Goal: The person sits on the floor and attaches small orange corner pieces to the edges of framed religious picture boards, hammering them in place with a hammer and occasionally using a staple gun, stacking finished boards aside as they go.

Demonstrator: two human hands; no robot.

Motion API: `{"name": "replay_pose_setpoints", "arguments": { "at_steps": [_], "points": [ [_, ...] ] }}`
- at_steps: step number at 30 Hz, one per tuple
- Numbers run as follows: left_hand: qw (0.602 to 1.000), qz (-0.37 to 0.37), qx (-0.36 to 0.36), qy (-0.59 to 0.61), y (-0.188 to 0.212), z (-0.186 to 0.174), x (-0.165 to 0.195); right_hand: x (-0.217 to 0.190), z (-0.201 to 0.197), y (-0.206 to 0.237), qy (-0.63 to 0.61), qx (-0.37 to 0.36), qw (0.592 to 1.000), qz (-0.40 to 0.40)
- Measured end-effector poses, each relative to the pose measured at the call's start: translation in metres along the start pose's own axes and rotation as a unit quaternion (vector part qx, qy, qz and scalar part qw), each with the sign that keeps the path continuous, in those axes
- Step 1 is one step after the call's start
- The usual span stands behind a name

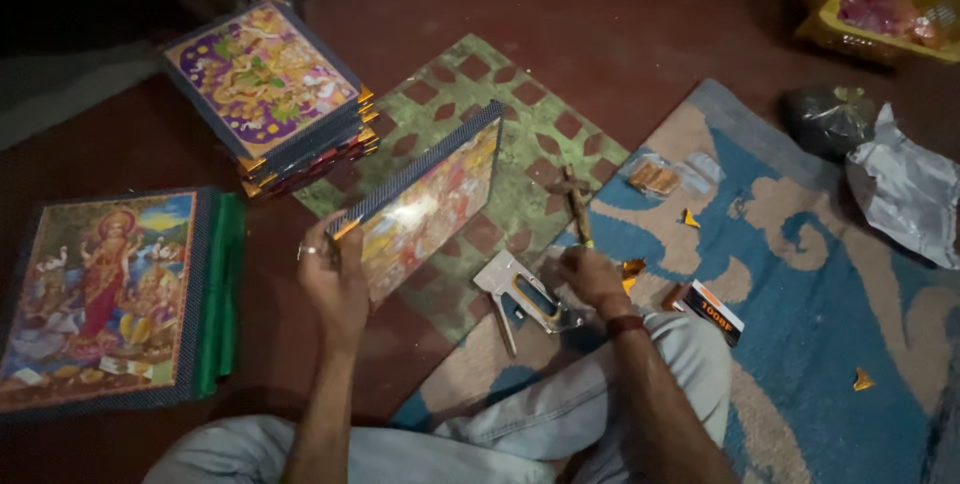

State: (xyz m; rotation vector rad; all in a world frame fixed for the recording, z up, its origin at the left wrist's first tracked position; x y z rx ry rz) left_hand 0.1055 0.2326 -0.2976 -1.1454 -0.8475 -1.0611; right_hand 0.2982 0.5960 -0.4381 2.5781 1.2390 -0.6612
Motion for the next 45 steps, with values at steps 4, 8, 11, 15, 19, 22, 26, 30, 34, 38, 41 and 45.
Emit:
{"name": "replay_pose_setpoints", "arguments": {
  "at_steps": [4,8,11,15,19,22,26,30,34,38,41,45],
  "points": [
    [0.998,0.005,0.015,-0.059,0.008,-0.02,-0.009,-0.052,0.027,0.057,-0.029,-0.061,0.998,-0.008],
    [0.985,0.071,-0.012,-0.154,0.017,-0.014,0.007,-0.11,0.039,0.095,0.12,0.148,0.963,-0.192],
    [0.987,0.059,-0.036,-0.143,0.018,-0.011,0.022,-0.104,0.058,0.078,0.127,0.044,0.983,-0.126],
    [0.989,-0.028,-0.079,-0.125,0.015,-0.016,0.029,-0.1,0.046,0.051,-0.011,-0.177,0.984,-0.026],
    [0.988,0.078,-0.066,-0.113,0.014,-0.02,0.044,-0.14,-0.031,0.071,-0.397,-0.178,0.888,0.146],
    [0.995,-0.075,-0.067,-0.021,0.017,-0.02,0.025,-0.188,-0.095,0.084,-0.342,-0.172,0.91,0.16],
    [0.993,0.068,-0.045,-0.086,0.019,-0.025,0.04,-0.272,-0.128,0.095,-0.271,-0.211,0.938,0.048],
    [0.998,0.003,-0.053,-0.028,0.019,-0.028,0.033,-0.319,-0.135,0.105,-0.074,-0.222,0.971,-0.058],
    [0.995,-0.017,-0.048,-0.08,0.021,-0.03,0.024,-0.346,-0.132,0.105,-0.023,-0.214,0.972,-0.09],
    [0.999,0.015,-0.038,-0.035,0.023,-0.03,0.027,-0.354,-0.129,0.103,0.002,-0.247,0.967,-0.058],
    [0.998,0.004,-0.04,-0.044,0.024,-0.03,0.027,-0.359,-0.132,0.1,0.023,-0.225,0.968,-0.111],
    [0.998,0.016,-0.043,-0.039,0.026,-0.03,0.035,-0.355,-0.131,0.097,0.046,-0.214,0.966,-0.137]
  ]
}}
Point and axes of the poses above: each hand's wrist, its own y-axis away from the middle knuckle, its own z-axis out of the palm, x = y × z, the point moved 6 cm from there along -y, towards the middle knuckle, and after that the axes turned 11 degrees about x, right-handed, at the moved point
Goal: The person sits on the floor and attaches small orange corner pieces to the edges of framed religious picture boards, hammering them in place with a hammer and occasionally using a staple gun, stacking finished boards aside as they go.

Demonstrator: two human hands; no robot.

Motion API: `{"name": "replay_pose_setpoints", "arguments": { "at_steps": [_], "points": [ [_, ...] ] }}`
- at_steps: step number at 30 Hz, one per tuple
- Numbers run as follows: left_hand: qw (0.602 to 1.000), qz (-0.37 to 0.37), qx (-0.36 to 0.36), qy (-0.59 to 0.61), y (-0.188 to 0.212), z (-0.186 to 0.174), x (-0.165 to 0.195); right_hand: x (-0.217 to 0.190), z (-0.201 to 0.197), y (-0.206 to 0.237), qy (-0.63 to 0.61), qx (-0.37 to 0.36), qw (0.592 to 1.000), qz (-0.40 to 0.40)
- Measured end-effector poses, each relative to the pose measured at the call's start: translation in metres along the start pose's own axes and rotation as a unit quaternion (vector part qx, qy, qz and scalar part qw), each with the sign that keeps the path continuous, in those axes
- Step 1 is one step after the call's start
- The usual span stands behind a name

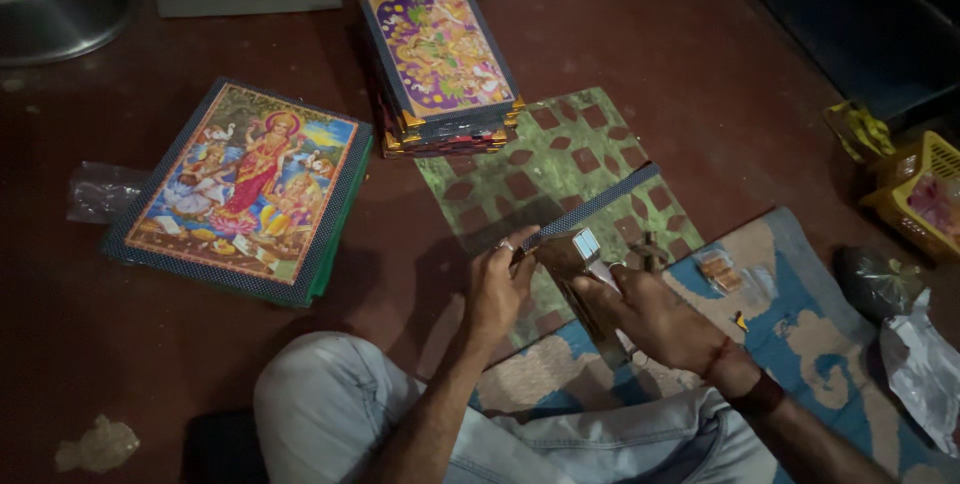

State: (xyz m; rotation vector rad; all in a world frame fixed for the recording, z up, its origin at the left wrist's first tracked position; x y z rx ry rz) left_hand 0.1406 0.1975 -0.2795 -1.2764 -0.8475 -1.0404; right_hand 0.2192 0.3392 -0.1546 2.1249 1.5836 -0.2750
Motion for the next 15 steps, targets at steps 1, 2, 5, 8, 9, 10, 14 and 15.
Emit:
{"name": "replay_pose_setpoints", "arguments": {
  "at_steps": [1,2,5,8,9,10,14,15],
  "points": [
    [1.0,0.004,0.001,0.003,0.0,0.0,0.002,0.0,0.0,-0.001,0.01,0.005,1.0,-0.017],
    [1.0,0.001,-0.005,-0.004,0.0,0.0,0.003,0.0,0.001,-0.001,0.02,0.01,0.999,-0.034],
    [1.0,-0.017,-0.01,-0.023,-0.002,0.001,0.002,0.003,0.005,-0.004,0.017,0.053,0.997,-0.05],
    [0.997,-0.052,-0.015,-0.048,0.0,0.0,-0.003,0.008,0.016,-0.005,0.039,0.077,0.996,-0.032],
    [0.996,-0.056,-0.017,-0.061,0.0,-0.001,-0.005,0.01,0.02,-0.007,0.054,0.084,0.995,-0.026],
    [0.995,-0.061,-0.02,-0.072,0.001,-0.002,-0.006,0.007,0.022,-0.008,0.071,0.118,0.988,-0.064],
    [0.991,-0.032,0.009,-0.126,0.002,-0.009,-0.008,0.003,0.034,-0.013,0.12,0.226,0.952,-0.168],
    [0.991,-0.053,-0.003,-0.125,0.002,-0.008,-0.012,0.007,0.036,-0.015,0.125,0.25,0.943,-0.18]
  ]
}}
Point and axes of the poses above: each hand's wrist, its own y-axis away from the middle knuckle, its own z-axis out of the palm, x = y × z, the point moved 6 cm from there along -y, towards the middle knuckle, and after that the axes turned 11 degrees about x, right-handed, at the moved point
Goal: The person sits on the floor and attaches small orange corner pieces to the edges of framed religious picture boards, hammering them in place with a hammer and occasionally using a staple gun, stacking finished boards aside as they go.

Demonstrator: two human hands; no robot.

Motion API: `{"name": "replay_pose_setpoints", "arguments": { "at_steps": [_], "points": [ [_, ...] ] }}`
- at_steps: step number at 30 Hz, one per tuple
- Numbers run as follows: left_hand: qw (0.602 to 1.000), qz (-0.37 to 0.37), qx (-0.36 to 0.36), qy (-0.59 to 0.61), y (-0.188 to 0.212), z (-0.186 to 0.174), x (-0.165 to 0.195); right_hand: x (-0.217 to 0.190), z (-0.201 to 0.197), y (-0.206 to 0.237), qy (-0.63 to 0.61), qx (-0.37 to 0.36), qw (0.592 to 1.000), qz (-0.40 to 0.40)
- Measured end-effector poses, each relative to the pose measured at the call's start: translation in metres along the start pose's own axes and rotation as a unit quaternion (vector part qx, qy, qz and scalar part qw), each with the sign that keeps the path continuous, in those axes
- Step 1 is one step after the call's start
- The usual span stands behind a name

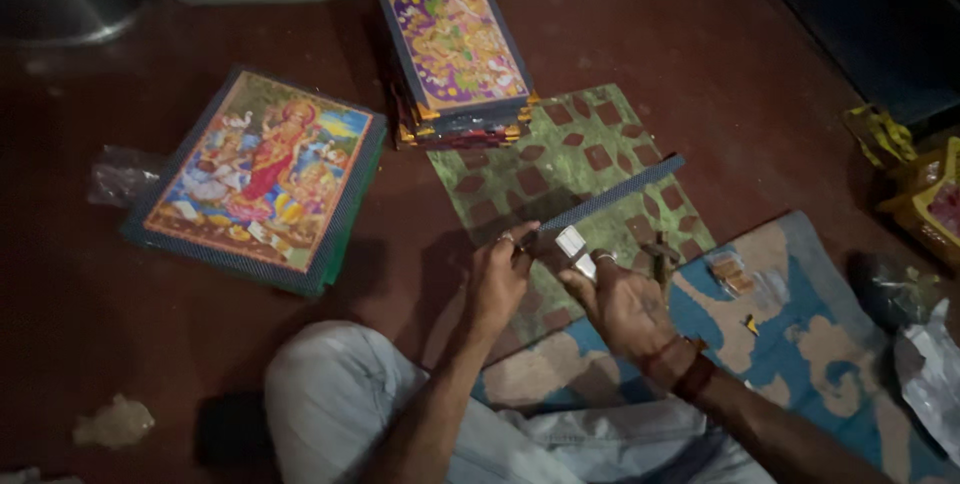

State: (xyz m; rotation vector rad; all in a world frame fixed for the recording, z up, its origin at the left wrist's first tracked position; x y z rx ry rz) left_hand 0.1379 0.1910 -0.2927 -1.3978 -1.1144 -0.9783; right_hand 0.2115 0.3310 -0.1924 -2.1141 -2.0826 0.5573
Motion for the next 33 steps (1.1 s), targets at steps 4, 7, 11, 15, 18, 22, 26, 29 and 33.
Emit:
{"name": "replay_pose_setpoints", "arguments": {
  "at_steps": [4,7,11,15,18,22,26,29,33],
  "points": [
    [0.996,0.078,0.022,0.048,-0.001,0.002,0.006,0.037,0.021,0.023,-0.113,-0.028,0.987,0.112],
    [0.997,0.046,0.03,0.061,0.0,0.005,0.0,0.069,0.028,0.059,-0.183,0.044,0.969,0.163],
    [0.996,0.037,0.026,0.079,-0.001,0.008,-0.002,0.123,0.066,0.108,-0.152,0.012,0.925,0.347],
    [0.997,0.032,0.032,0.061,-0.002,0.009,0.003,0.134,0.095,0.128,-0.008,0.002,0.962,0.272],
    [0.997,0.016,0.024,0.067,-0.004,0.009,0.007,0.107,0.116,0.135,0.165,-0.046,0.985,-0.01],
    [0.999,0.005,0.021,0.04,-0.006,0.011,0.009,0.124,0.132,0.134,0.127,-0.039,0.982,0.132],
    [0.998,-0.051,0.008,0.033,-0.008,0.016,0.002,0.129,0.144,0.132,0.058,-0.054,0.981,0.178],
    [0.999,-0.031,0.006,0.041,-0.01,0.018,-0.001,0.145,0.153,0.134,0.016,-0.098,0.971,0.218],
    [0.999,-0.029,-0.003,0.041,-0.012,0.023,-0.009,0.222,0.16,0.127,0.046,-0.089,0.911,0.399]
  ]
}}
Point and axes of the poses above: each hand's wrist, its own y-axis away from the middle knuckle, its own z-axis out of the palm, x = y × z, the point moved 6 cm from there along -y, towards the middle knuckle, and after that the axes turned 11 degrees about x, right-handed, at the moved point
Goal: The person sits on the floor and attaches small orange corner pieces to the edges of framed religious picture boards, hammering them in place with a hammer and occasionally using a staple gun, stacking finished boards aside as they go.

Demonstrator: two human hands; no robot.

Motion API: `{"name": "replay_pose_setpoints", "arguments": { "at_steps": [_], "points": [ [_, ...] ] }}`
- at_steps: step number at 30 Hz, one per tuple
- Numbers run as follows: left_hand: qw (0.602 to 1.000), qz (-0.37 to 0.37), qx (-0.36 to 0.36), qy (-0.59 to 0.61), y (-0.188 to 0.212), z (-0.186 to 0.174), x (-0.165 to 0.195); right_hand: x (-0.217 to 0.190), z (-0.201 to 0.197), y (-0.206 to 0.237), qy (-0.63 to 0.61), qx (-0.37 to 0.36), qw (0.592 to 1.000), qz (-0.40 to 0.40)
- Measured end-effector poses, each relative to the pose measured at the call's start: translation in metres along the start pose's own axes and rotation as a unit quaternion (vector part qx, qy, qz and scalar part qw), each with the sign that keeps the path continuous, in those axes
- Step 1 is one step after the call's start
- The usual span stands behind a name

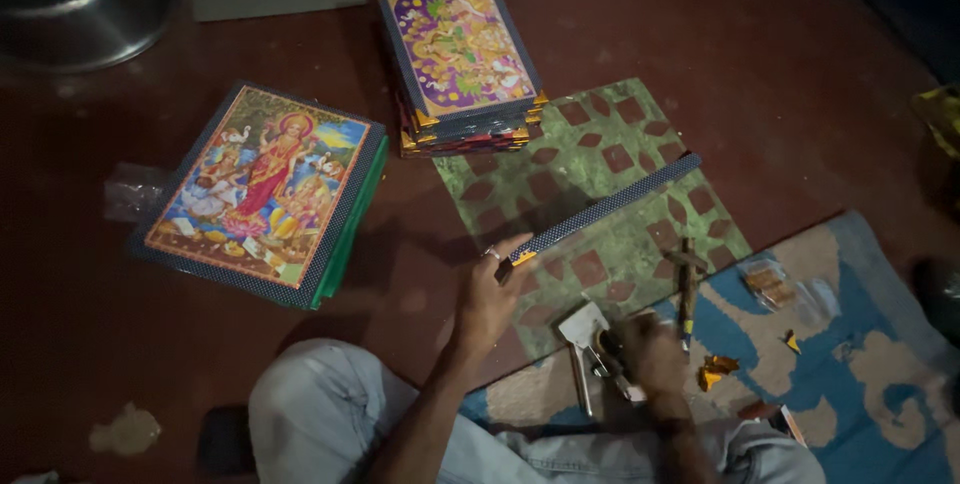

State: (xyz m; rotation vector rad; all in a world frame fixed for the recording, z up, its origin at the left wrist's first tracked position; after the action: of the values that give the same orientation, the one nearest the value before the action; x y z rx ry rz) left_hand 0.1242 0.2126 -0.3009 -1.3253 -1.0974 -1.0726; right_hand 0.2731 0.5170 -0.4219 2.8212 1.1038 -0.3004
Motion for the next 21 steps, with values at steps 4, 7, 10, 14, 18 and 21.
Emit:
{"name": "replay_pose_setpoints", "arguments": {
  "at_steps": [4,7,10,14,18,21],
  "points": [
    [1.0,-0.017,-0.002,-0.017,0.001,0.002,-0.005,0.031,-0.02,-0.058,0.067,0.236,0.967,-0.067],
    [1.0,-0.005,0.005,0.017,0.001,0.002,0.0,0.039,-0.018,-0.084,0.04,0.194,0.978,-0.066],
    [0.999,0.048,0.02,-0.009,-0.002,-0.002,0.011,0.035,-0.016,-0.09,-0.017,0.172,0.983,-0.06],
    [0.997,-0.042,0.001,0.057,-0.004,-0.002,0.006,-0.003,-0.05,-0.044,-0.118,0.262,0.945,-0.158],
    [0.998,-0.016,0.007,0.067,-0.005,-0.005,0.008,-0.068,-0.116,0.051,-0.145,0.337,0.841,-0.398],
    [0.994,0.017,0.006,0.11,-0.005,-0.003,0.01,-0.085,-0.114,0.07,-0.505,-0.032,0.862,0.013]
  ]
}}
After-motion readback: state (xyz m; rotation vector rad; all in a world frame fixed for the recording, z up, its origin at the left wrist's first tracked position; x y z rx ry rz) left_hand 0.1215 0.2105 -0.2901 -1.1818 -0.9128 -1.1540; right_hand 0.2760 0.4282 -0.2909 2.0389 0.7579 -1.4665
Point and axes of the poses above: each hand's wrist, its own y-axis away from the middle knuckle, its own z-axis out of the palm, x = y × z, the point moved 6 cm from there along -y, towards the middle knuckle, and after that the axes turned 11 degrees about x, right-handed, at the moved point
